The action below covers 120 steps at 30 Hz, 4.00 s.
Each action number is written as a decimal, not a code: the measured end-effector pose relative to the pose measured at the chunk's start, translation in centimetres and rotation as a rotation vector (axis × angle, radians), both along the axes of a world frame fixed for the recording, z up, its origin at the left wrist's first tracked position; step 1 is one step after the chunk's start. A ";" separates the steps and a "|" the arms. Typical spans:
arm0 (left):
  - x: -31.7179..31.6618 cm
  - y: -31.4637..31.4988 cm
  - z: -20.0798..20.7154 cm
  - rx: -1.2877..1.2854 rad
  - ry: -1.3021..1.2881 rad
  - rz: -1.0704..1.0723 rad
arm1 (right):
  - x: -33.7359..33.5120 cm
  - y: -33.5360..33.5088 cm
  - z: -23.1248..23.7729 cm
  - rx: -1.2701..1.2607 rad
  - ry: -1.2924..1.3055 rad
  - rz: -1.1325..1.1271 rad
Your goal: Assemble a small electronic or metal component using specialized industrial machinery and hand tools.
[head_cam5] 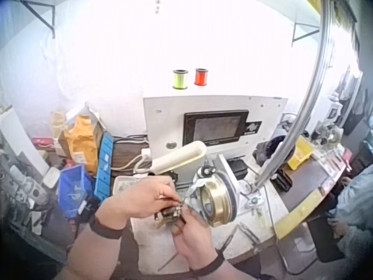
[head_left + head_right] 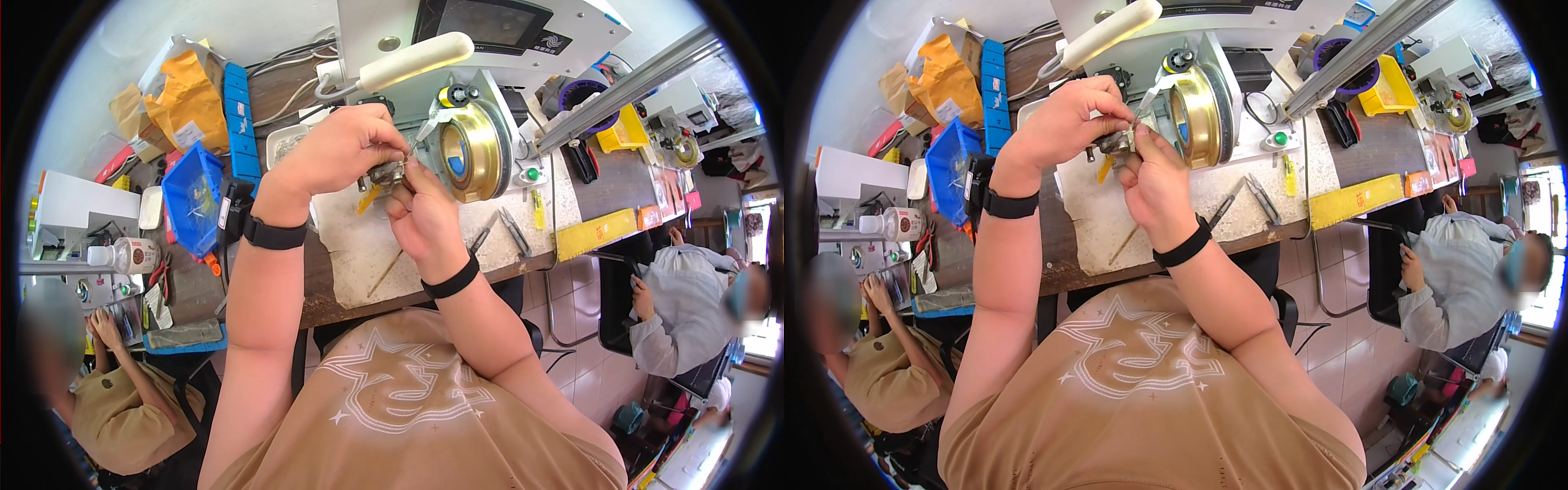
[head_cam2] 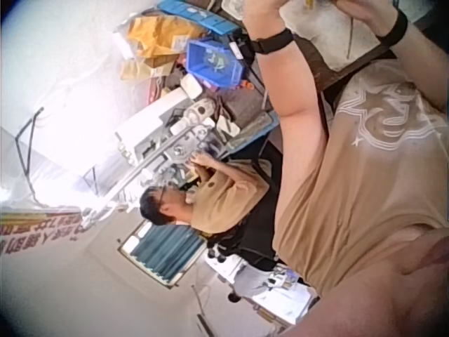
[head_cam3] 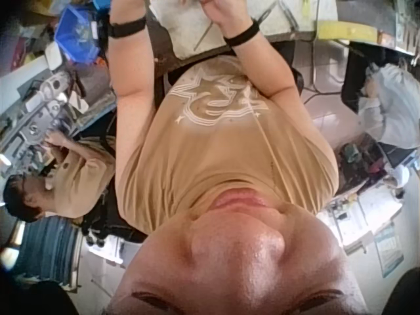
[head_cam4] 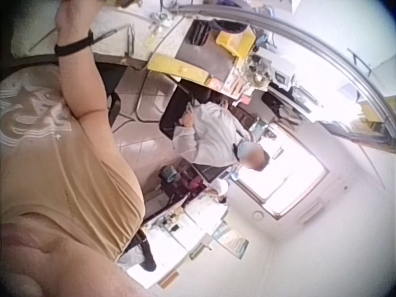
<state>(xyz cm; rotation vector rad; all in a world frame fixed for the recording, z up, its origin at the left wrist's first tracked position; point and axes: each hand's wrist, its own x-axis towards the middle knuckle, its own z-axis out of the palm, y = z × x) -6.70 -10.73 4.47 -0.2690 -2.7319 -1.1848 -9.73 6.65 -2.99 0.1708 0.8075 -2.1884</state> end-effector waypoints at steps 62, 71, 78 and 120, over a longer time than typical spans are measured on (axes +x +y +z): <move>5.0 5.8 -9.4 -0.344 0.736 0.517 | 1.0 7.0 -0.6 0.829 2.513 0.748; 5.0 5.5 -9.3 -0.374 0.746 0.517 | 0.2 9.4 1.0 0.540 2.024 -0.023; 5.1 5.5 -9.4 -0.380 0.749 0.518 | 0.1 8.7 -1.0 0.786 1.696 -0.269; 4.9 5.4 -9.4 -0.368 0.758 0.555 | 1.9 9.9 1.5 0.728 1.763 -0.345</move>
